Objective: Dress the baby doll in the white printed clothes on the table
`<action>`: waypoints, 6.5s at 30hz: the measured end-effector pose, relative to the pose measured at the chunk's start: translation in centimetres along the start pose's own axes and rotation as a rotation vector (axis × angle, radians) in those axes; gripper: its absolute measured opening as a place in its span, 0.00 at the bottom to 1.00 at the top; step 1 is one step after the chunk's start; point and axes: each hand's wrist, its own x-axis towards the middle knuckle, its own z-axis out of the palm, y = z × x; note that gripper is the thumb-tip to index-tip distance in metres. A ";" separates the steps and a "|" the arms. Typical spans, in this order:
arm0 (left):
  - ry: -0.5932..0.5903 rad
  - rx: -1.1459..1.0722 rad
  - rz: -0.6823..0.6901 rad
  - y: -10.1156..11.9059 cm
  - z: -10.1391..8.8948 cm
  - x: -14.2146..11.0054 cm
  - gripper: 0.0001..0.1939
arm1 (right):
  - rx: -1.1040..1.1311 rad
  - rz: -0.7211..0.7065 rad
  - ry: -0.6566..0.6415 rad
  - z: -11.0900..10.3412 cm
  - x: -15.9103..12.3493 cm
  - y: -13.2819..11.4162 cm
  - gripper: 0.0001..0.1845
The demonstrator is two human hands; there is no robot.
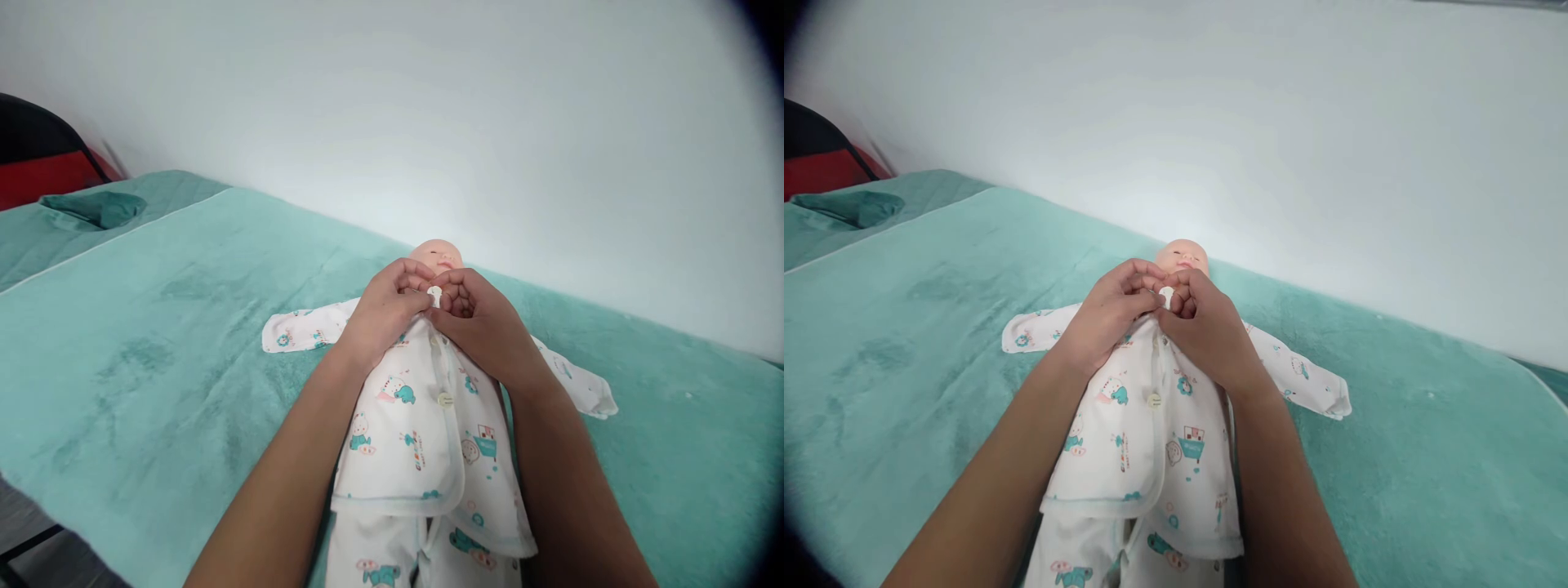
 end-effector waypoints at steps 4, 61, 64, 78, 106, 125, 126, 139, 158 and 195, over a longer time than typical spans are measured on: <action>0.026 0.047 0.000 -0.4 0.0 0.3 0.10 | 0.010 -0.004 -0.003 0.0 0.0 0.1 0.15; 0.059 0.436 0.196 -0.5 -0.4 0.3 0.12 | -0.007 0.107 0.193 -0.4 0.4 0.1 0.12; 0.027 0.386 0.168 -0.3 -0.6 -0.2 0.09 | -0.100 0.137 0.126 -1.6 -0.7 -1.3 0.10; -0.479 0.589 0.109 2.9 -2.8 -1.5 0.09 | -0.536 0.080 -0.115 -1.5 -5.4 -3.9 0.19; -0.317 0.438 0.035 2.5 -1.7 -2.3 0.11 | 0.600 0.060 -0.020 0.2 -4.1 0.6 0.06; -0.305 0.421 0.020 1.9 -2.6 -2.0 0.10 | 0.608 0.076 -0.035 0.2 -4.0 0.7 0.06; -0.298 0.405 0.023 1.8 -2.6 -2.0 0.10 | 0.595 0.073 -0.036 0.2 -4.1 0.6 0.06; -0.278 0.392 0.014 1.8 -2.4 -1.9 0.11 | 0.579 0.054 -0.046 0.0 -4.2 0.5 0.08; -0.302 0.385 0.036 2.1 -2.2 -2.0 0.14 | 0.416 0.060 -0.153 -0.8 -4.3 0.6 0.08; -0.604 0.554 -0.027 4.1 -3.8 -3.1 0.09 | 0.198 0.121 -0.126 -1.1 -6.8 -1.9 0.13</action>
